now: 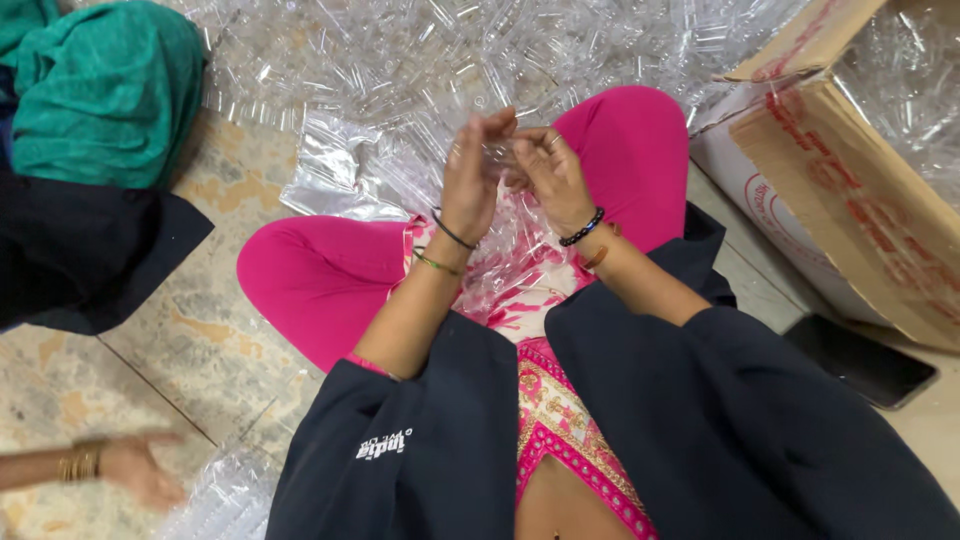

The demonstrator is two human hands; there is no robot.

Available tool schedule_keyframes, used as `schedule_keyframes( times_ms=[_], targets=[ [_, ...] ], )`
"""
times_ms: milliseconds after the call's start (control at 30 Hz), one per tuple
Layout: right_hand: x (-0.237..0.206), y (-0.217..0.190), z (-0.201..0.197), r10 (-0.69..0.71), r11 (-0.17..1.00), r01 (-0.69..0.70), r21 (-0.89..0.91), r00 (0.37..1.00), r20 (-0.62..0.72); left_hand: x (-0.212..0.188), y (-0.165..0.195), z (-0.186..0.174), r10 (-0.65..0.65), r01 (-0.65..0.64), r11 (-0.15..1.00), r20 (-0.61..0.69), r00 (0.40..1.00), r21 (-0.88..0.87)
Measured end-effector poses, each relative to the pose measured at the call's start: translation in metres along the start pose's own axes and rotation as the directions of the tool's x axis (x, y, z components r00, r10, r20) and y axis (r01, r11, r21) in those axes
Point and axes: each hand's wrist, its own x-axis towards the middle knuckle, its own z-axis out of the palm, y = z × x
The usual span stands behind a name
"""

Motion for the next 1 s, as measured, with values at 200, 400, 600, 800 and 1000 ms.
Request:
schedule_keyframes(
  times_ms=[200,400,600,800,1000],
  targets=[
    [0.01,-0.014,-0.005,-0.093,0.952,0.113,-0.286,0.992,0.08,-0.03,0.034,0.008,0.302,-0.46,0.352,0.366,0.88,0.816],
    [0.016,-0.009,0.022,-0.19,0.654,0.357,-0.667,0.931,0.312,-0.023,0.047,-0.013,-0.016,-0.43,-0.037,0.43,0.903,0.902],
    [0.126,-0.026,0.015,-0.126,0.551,0.275,-0.788,0.961,0.248,0.034,0.037,-0.093,0.245,-0.245,0.511,0.134,0.96,0.824],
    [0.257,-0.041,0.004,-0.111,-0.314,0.484,-0.817,0.836,0.538,0.08,0.063,-0.148,0.135,-0.037,0.907,-0.206,0.969,0.419],
    [0.284,-0.024,0.013,-0.099,-0.335,0.434,-0.836,0.866,0.489,0.09,0.063,-0.15,0.008,0.039,0.933,-0.13,0.991,0.359]
  ],
)
